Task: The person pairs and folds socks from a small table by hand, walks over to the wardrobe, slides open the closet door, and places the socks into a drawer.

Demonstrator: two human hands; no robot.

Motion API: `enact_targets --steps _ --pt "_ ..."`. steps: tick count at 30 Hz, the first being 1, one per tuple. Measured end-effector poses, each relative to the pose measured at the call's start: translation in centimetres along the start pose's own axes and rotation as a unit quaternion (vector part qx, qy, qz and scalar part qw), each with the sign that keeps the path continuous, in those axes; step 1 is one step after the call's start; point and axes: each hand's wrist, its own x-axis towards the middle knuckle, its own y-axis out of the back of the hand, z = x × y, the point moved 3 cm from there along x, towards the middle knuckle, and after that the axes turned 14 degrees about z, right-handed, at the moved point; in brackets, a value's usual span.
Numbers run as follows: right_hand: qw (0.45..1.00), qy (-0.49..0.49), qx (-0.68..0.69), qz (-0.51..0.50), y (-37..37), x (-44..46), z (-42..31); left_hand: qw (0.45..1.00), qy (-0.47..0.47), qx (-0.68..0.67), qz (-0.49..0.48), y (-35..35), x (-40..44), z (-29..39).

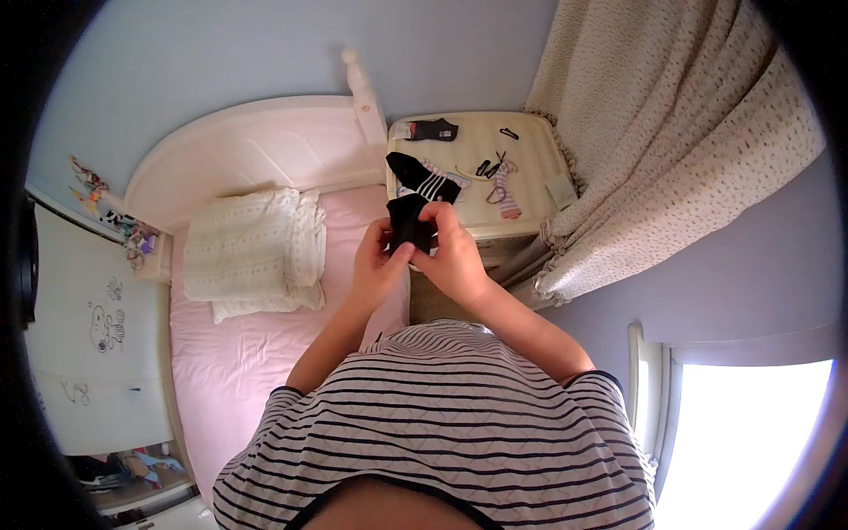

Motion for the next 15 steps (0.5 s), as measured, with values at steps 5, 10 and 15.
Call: enact_targets --steps 5,10,15 --pt "1.000 0.015 -0.003 -0.012 -1.6 -0.4 -0.3 0.998 0.056 -0.004 0.005 1.8 0.6 -0.2" --pt "0.948 -0.155 0.279 -0.010 -4.0 -2.1 0.8 0.986 -0.090 0.128 0.047 3.7 1.0 -0.9" --pt "0.819 -0.354 0.450 -0.043 -6.1 -1.5 0.3 0.999 -0.010 0.003 0.037 6.6 2.3 -4.1"
